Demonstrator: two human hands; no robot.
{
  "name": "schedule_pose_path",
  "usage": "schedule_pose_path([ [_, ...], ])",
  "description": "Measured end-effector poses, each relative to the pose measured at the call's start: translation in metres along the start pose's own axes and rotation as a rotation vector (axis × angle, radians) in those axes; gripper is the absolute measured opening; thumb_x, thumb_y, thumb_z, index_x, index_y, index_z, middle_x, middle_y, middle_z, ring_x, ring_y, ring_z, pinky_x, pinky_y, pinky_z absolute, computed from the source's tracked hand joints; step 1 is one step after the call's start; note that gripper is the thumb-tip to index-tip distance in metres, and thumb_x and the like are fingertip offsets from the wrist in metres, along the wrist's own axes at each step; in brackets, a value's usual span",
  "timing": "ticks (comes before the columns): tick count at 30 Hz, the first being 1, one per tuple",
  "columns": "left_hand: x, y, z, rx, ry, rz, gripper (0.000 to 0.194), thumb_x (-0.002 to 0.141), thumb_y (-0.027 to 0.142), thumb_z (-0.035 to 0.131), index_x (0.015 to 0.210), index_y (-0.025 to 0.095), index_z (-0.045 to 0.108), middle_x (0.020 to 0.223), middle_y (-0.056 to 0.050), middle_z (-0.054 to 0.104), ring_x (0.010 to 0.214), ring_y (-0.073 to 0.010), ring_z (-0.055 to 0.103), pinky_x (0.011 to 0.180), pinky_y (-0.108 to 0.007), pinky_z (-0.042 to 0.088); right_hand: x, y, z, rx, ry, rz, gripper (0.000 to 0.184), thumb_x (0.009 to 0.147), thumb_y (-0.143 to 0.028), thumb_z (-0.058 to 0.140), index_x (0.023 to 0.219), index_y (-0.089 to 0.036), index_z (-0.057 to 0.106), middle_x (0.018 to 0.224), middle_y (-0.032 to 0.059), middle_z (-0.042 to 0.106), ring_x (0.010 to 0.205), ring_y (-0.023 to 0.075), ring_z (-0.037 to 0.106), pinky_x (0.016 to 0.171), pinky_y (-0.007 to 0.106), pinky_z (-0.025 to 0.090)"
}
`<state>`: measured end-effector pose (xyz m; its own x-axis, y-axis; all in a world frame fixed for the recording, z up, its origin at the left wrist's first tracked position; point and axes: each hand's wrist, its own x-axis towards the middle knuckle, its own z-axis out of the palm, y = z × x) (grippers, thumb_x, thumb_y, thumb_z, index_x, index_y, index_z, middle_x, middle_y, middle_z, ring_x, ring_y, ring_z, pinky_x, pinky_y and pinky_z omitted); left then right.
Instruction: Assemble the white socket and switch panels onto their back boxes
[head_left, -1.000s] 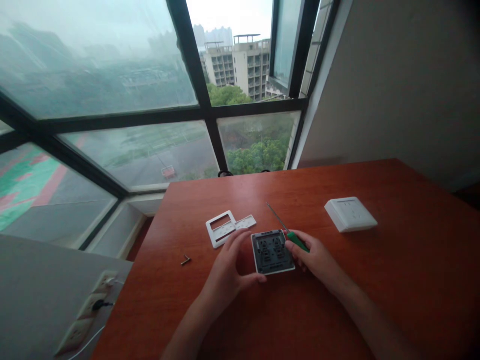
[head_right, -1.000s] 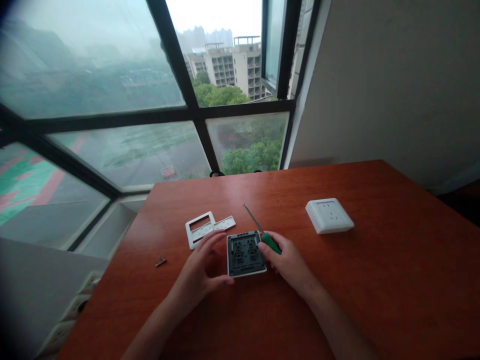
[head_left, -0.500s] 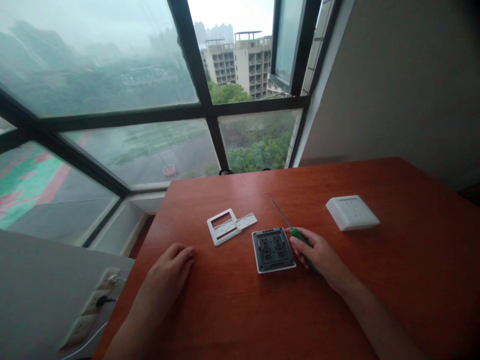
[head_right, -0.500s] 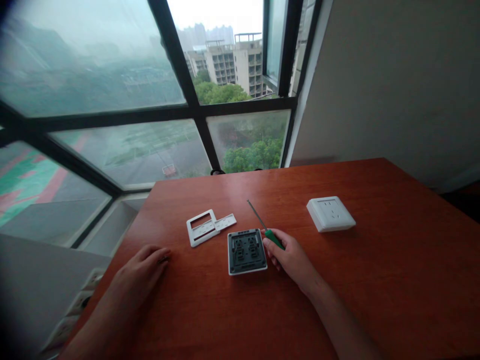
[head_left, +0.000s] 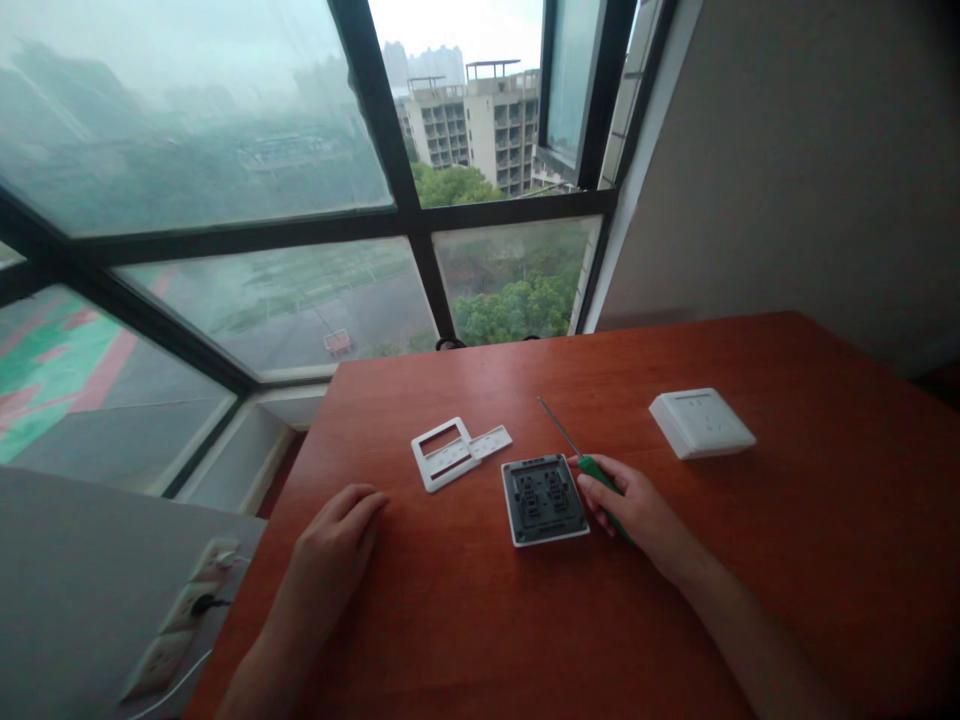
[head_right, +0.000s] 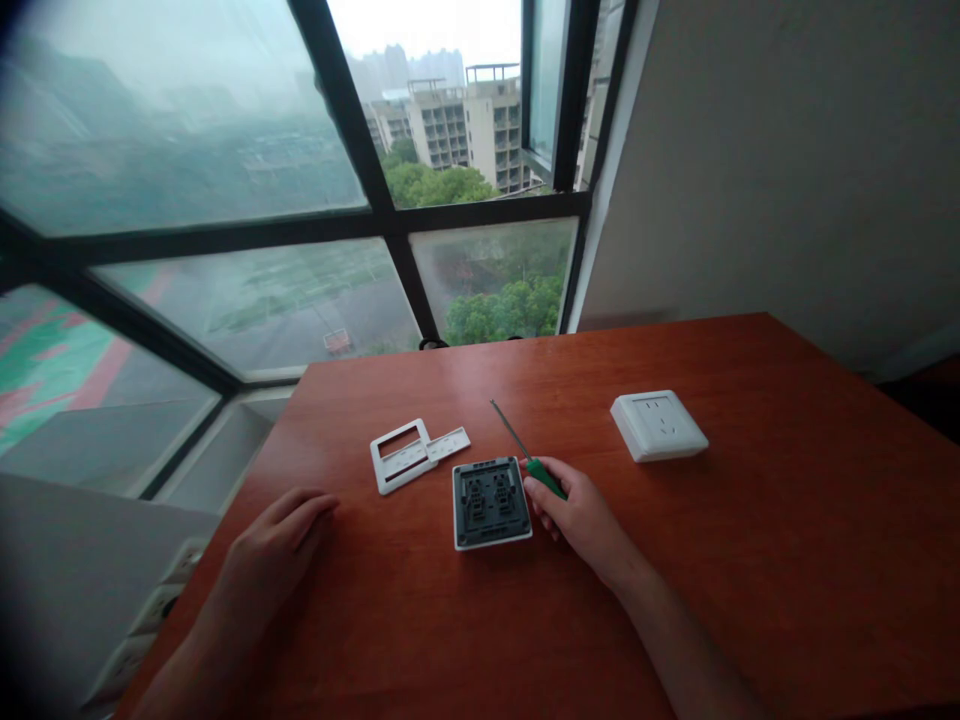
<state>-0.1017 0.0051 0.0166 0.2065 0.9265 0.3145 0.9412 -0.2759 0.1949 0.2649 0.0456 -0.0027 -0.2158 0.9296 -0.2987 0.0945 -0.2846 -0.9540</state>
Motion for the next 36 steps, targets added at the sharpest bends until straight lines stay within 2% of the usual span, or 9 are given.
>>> schedule_pose_path([
  [4,0.007,0.018,-0.006,-0.096,0.142,-0.016,0.017,0.091,0.029,0.051,0.096,0.022,0.066,0.094,-0.005,0.068,0.081,-0.0192,0.068,0.076,-0.030,0.054,0.000,0.001,0.000,0.002,0.004,-0.003,0.051,0.081,-0.055,0.060,0.113,-0.016,0.060,0.064,-0.0043,0.051,0.049,0.0098,0.046,0.041,0.022,0.037],
  [5,0.011,0.027,-0.007,-0.142,0.185,-0.022,0.015,0.090,0.028,0.053,0.095,0.022,0.066,0.092,-0.004,0.068,0.079,-0.0176,0.067,0.075,-0.028,0.054,0.000,0.001,0.000,0.003,0.003,-0.003,0.050,0.081,-0.055,0.060,0.113,-0.016,0.060,0.064,-0.0043,0.051,0.050,0.0098,0.047,0.042,0.022,0.037],
  [8,0.027,0.064,-0.009,-0.359,0.204,-0.026,0.009,0.088,0.022,0.058,0.093,0.021,0.065,0.089,-0.003,0.067,0.075,-0.0140,0.065,0.069,-0.024,0.053,0.000,0.000,0.000,0.004,0.010,0.004,0.051,0.080,-0.055,0.061,0.114,-0.016,0.060,0.064,-0.0044,0.051,0.050,0.0100,0.047,0.042,0.022,0.038],
  [12,0.054,0.117,0.000,-0.681,0.088,0.052,0.010,0.087,0.016,0.058,0.089,0.021,0.066,0.087,-0.003,0.067,0.076,-0.0133,0.064,0.069,-0.023,0.053,0.000,-0.002,0.001,-0.016,0.018,-0.001,0.052,0.079,-0.054,0.062,0.114,-0.016,0.059,0.064,-0.0045,0.051,0.049,0.0100,0.046,0.042,0.022,0.038],
  [16,0.080,0.148,0.019,-0.789,-0.040,0.140,0.015,0.085,0.011,0.057,0.091,0.020,0.068,0.086,-0.003,0.067,0.075,-0.0140,0.063,0.070,-0.024,0.052,0.002,0.001,0.000,-0.007,0.003,-0.040,0.050,0.081,-0.052,0.060,0.115,-0.015,0.058,0.065,-0.0041,0.052,0.050,0.0102,0.047,0.042,0.022,0.038],
  [20,0.093,0.158,0.035,-0.722,-0.150,0.171,0.020,0.082,0.010,0.059,0.094,0.022,0.069,0.088,-0.003,0.068,0.077,-0.0157,0.064,0.070,-0.025,0.051,0.002,0.002,-0.001,0.008,-0.003,-0.062,0.045,0.082,-0.050,0.060,0.112,-0.016,0.059,0.065,-0.0044,0.051,0.050,0.0102,0.047,0.042,0.022,0.037],
  [23,0.095,0.160,0.040,-0.644,-0.213,0.184,0.021,0.083,0.011,0.059,0.095,0.024,0.070,0.091,-0.004,0.069,0.080,-0.0171,0.065,0.072,-0.026,0.051,0.001,0.001,-0.001,0.027,0.001,-0.058,0.044,0.083,-0.049,0.060,0.113,-0.017,0.059,0.066,-0.0044,0.052,0.051,0.0104,0.047,0.042,0.022,0.037],
  [36,0.096,0.161,0.043,-0.576,-0.236,0.195,0.022,0.082,0.008,0.061,0.095,0.024,0.070,0.092,-0.002,0.071,0.082,-0.0174,0.065,0.075,-0.027,0.050,0.002,-0.001,0.000,0.032,0.008,-0.049,0.042,0.082,-0.047,0.060,0.110,-0.015,0.059,0.067,-0.0038,0.052,0.050,0.0093,0.047,0.042,0.021,0.037],
])
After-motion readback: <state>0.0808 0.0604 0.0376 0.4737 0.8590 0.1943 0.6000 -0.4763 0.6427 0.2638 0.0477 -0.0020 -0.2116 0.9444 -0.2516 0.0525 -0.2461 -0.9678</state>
